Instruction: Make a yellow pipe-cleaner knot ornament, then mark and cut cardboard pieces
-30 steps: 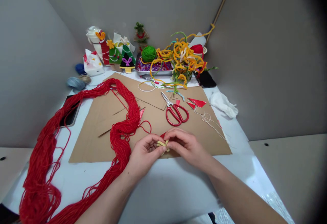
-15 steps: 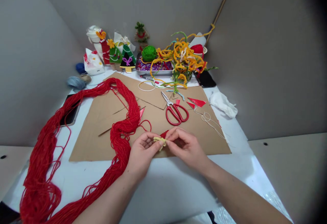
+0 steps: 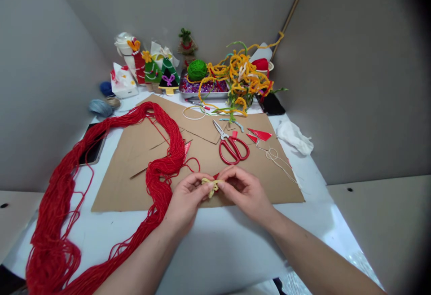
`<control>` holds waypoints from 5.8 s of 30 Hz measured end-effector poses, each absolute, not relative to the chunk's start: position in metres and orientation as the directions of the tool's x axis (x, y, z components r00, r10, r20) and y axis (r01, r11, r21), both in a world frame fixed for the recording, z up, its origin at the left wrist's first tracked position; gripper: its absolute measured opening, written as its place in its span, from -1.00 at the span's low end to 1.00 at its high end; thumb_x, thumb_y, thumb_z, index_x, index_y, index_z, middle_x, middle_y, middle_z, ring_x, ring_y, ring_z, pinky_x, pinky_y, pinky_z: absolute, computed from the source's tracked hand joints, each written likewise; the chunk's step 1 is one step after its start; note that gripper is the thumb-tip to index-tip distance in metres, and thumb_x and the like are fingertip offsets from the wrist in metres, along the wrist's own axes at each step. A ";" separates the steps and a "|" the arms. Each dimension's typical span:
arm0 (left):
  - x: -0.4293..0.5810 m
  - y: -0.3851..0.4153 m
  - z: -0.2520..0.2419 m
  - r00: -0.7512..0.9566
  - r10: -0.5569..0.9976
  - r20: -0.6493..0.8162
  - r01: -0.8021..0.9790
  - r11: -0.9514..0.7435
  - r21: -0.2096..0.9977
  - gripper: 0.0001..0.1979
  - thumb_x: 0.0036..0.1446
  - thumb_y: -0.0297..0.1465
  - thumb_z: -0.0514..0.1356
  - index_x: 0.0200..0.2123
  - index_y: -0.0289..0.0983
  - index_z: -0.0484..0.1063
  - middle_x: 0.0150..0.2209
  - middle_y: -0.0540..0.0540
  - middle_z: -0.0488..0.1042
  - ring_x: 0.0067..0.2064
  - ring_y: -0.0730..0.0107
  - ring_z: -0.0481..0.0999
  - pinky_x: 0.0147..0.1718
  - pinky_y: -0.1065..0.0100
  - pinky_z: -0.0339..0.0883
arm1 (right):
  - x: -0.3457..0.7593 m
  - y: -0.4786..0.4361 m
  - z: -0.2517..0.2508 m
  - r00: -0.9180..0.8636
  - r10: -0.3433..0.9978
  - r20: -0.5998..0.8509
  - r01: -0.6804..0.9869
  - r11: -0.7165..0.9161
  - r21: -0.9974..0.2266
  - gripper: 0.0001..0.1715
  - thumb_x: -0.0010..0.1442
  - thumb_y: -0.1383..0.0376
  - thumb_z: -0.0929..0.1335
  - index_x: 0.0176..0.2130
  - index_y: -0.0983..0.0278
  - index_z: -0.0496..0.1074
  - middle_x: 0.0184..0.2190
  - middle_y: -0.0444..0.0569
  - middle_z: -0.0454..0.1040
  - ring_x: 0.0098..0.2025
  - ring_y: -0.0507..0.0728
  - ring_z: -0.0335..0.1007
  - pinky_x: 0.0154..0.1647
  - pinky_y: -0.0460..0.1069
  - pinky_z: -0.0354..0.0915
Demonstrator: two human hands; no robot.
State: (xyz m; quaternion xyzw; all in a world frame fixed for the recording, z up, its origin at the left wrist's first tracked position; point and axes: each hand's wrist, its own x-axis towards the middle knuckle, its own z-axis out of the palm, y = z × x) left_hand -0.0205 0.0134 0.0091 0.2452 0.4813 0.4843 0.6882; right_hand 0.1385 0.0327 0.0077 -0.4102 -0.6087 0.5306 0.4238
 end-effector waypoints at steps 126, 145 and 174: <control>-0.025 0.012 0.009 0.043 0.979 -0.198 0.113 0.192 0.975 -0.93 0.01 -0.38 0.25 -0.40 -0.27 0.49 -0.38 -0.06 0.53 -0.33 0.38 0.47 -0.31 0.41 0.31 | 0.145 0.036 0.008 -0.432 0.894 0.119 0.387 0.303 -0.871 -0.88 0.27 0.30 0.26 -0.29 0.22 0.38 -0.34 -0.06 0.44 -0.27 0.07 0.34 -0.22 -0.03 0.24; -0.026 0.011 0.009 0.102 0.968 -0.231 0.066 0.226 0.972 -0.88 0.04 -0.36 0.25 -0.38 -0.31 0.47 -0.37 -0.07 0.51 -0.33 0.40 0.44 -0.31 0.40 0.28 | 0.148 0.040 0.011 -0.467 0.874 -0.136 0.174 -0.060 -0.983 -0.81 0.23 0.22 0.26 -0.20 0.29 0.33 -0.33 -0.05 0.39 -0.33 0.04 0.30 -0.32 -0.07 0.26; -0.030 0.011 0.014 0.305 0.948 0.096 0.444 -0.231 0.866 -0.87 0.11 -0.47 0.12 -0.36 -0.26 0.48 -0.38 -0.12 0.49 -0.29 0.31 0.41 -0.24 0.30 0.26 | 0.154 0.040 0.018 -0.523 0.845 -0.116 0.423 0.139 -0.895 -0.86 0.17 0.36 0.28 -0.43 0.29 0.34 -0.51 -0.16 0.30 -0.44 0.00 0.17 -0.45 -0.11 0.11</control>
